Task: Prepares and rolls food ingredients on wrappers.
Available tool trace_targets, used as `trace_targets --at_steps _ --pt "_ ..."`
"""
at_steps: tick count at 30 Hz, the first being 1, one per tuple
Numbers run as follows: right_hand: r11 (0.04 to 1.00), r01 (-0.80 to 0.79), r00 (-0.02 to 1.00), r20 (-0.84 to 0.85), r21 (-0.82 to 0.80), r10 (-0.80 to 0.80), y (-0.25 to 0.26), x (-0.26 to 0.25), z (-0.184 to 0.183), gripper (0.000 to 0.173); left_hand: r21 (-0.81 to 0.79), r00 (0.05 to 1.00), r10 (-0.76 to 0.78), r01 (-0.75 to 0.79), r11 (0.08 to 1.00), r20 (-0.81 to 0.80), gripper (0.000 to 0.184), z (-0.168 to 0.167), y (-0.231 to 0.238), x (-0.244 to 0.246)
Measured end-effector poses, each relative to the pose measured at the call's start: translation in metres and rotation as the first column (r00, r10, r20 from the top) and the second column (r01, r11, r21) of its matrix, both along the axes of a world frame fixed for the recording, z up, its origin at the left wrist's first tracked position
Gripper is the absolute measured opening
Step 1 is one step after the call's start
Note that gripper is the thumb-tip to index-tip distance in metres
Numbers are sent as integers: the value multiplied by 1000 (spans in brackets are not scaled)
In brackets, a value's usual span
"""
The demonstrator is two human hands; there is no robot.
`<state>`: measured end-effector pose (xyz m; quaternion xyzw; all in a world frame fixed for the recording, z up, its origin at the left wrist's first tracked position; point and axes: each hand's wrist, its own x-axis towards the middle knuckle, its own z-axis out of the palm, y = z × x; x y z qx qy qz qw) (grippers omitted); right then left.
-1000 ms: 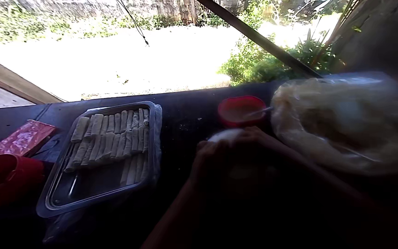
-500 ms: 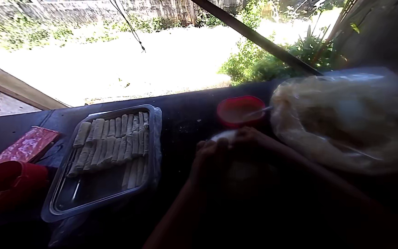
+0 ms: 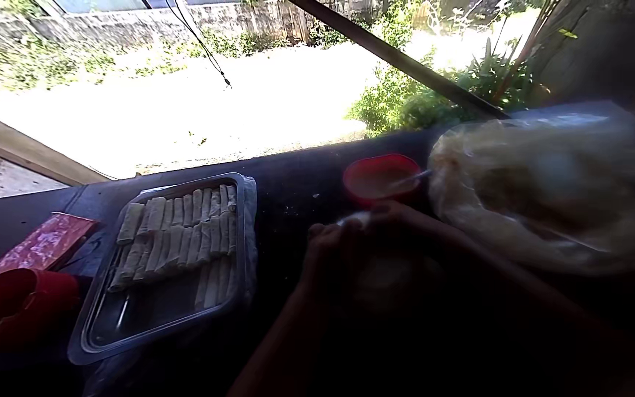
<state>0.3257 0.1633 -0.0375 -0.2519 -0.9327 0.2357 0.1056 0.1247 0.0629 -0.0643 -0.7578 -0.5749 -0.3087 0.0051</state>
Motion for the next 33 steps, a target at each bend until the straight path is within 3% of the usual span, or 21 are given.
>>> trace_targets --at_steps 4,11,19,28,33 --pt "987 -12 998 -61 160 22 -9 9 -4 31 -38 1000 6 -5 999 12 24 1 1 -2" --pt "994 -10 996 -90 112 20 -3 7 -11 28 -47 999 33 -31 998 30 26 2 3 1" --pt "1000 25 998 -66 6 -24 0 3 -11 28 38 994 3 2 999 -114 27 1 1 -8" --pt "967 0 999 -34 254 9 -14 2 -10 29 1 991 63 -63 998 -120 26 -2 1 -6" --pt "972 0 999 44 236 -11 -8 -5 -11 31 -109 981 13 -35 993 -194 40 1 5 -8"
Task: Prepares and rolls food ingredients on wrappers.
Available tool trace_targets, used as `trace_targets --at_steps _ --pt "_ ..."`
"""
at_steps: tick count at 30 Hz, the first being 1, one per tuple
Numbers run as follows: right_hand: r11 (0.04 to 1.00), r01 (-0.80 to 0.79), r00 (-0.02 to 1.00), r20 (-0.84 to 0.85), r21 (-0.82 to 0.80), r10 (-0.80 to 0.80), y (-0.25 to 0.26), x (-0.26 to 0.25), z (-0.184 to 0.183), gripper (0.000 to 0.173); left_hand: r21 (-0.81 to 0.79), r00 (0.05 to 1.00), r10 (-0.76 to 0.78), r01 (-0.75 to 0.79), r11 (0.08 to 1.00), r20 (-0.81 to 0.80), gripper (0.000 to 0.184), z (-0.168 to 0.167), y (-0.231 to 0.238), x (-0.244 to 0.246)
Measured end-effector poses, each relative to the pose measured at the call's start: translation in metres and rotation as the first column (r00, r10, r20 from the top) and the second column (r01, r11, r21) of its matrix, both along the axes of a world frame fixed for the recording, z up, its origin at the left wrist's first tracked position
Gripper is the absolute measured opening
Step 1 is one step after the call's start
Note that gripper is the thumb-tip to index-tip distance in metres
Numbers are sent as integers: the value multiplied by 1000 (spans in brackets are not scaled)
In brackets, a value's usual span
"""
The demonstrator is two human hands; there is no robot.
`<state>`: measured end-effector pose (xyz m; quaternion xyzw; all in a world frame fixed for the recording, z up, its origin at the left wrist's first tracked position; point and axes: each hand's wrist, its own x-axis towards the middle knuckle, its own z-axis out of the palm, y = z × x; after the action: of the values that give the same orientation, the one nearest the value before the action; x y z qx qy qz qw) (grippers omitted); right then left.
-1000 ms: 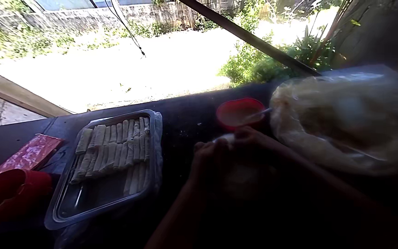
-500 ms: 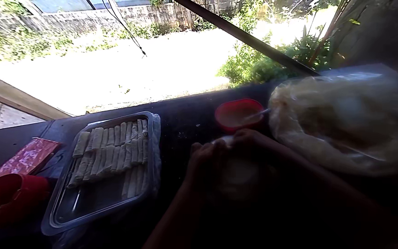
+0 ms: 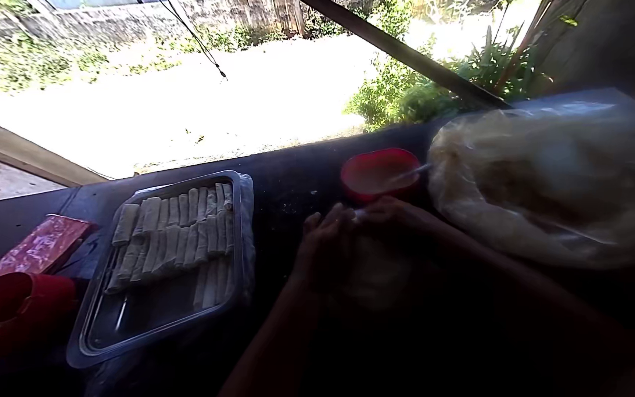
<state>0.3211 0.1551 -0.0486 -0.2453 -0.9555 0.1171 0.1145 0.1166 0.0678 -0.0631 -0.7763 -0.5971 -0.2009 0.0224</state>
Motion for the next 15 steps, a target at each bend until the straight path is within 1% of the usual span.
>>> trace_targets --at_steps 3,6,8,10,12,14,15 --pt "999 16 999 48 -37 -15 5 -2 1 31 -79 997 -65 68 994 47 37 7 4 1" --pt "994 47 997 58 -103 -41 8 -5 -1 29 -123 989 -72 88 988 131 32 7 7 1" --pt "989 72 997 41 -131 -67 10 -7 -4 28 -135 986 -79 99 986 146 32 5 11 -2" --pt "981 111 994 32 -161 -108 10 -7 -6 32 -162 984 -90 115 980 152 35 5 15 -4" --pt "960 174 985 51 -217 -167 8 -7 -5 35 -227 981 -93 131 965 169 35 7 20 -8" --pt "954 198 980 34 -225 -195 8 -7 -8 28 -284 974 -99 155 946 204 34 9 26 -12" --pt "953 206 978 22 -223 -207 8 -6 -9 28 -315 971 -99 166 934 217 33 11 29 -14"
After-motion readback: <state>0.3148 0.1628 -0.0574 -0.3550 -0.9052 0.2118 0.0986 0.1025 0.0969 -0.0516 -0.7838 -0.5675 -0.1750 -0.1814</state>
